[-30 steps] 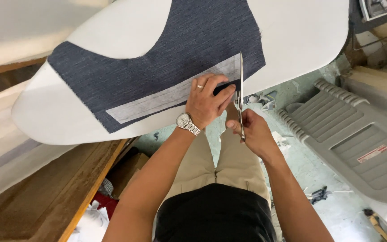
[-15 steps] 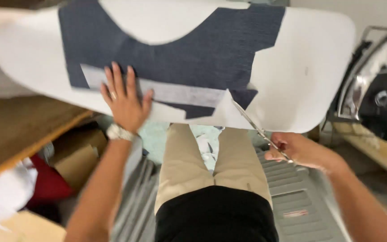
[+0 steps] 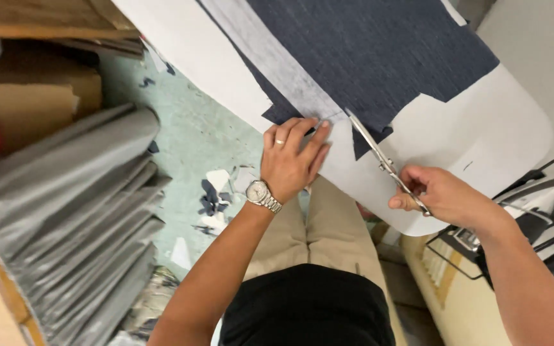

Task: The person is fusing interfacing to a denim fabric piece using an iron and then trimming the edges with scissors.

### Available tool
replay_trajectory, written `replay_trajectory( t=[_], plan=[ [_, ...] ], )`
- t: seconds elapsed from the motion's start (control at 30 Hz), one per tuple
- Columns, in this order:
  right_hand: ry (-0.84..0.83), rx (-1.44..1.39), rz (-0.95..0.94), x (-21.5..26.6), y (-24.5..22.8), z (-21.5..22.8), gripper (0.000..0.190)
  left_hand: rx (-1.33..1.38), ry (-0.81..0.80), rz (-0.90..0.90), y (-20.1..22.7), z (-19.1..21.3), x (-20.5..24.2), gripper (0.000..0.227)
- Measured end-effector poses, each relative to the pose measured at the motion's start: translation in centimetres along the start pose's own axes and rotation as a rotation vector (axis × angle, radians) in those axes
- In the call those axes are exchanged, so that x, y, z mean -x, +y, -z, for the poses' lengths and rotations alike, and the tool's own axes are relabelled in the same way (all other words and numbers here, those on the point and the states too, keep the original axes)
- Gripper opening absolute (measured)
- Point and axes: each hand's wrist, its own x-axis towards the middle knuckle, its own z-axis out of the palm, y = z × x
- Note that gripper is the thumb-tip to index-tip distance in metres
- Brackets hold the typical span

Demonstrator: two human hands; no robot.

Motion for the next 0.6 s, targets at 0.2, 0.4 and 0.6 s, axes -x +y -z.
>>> replay_trajectory(
  t=[0.2,0.4,0.6],
  plan=[
    [0.013,0.124,-0.011,-0.7,-2.7,1.4,0.051,-0.03,-0.006,0.027,-0.2,-1.5,1.4,0.051],
    [0.03,0.114,0.019,-1.6,-2.2,0.3,0.057,-0.041,0.014,0.014,-0.4,-1.4,1.2,0.048],
    [0.076,0.112,0.101,-3.5,0.6,0.2,0.057,0.089,0.157,0.062,-0.5,-4.4,2.4,0.047]
  ],
)
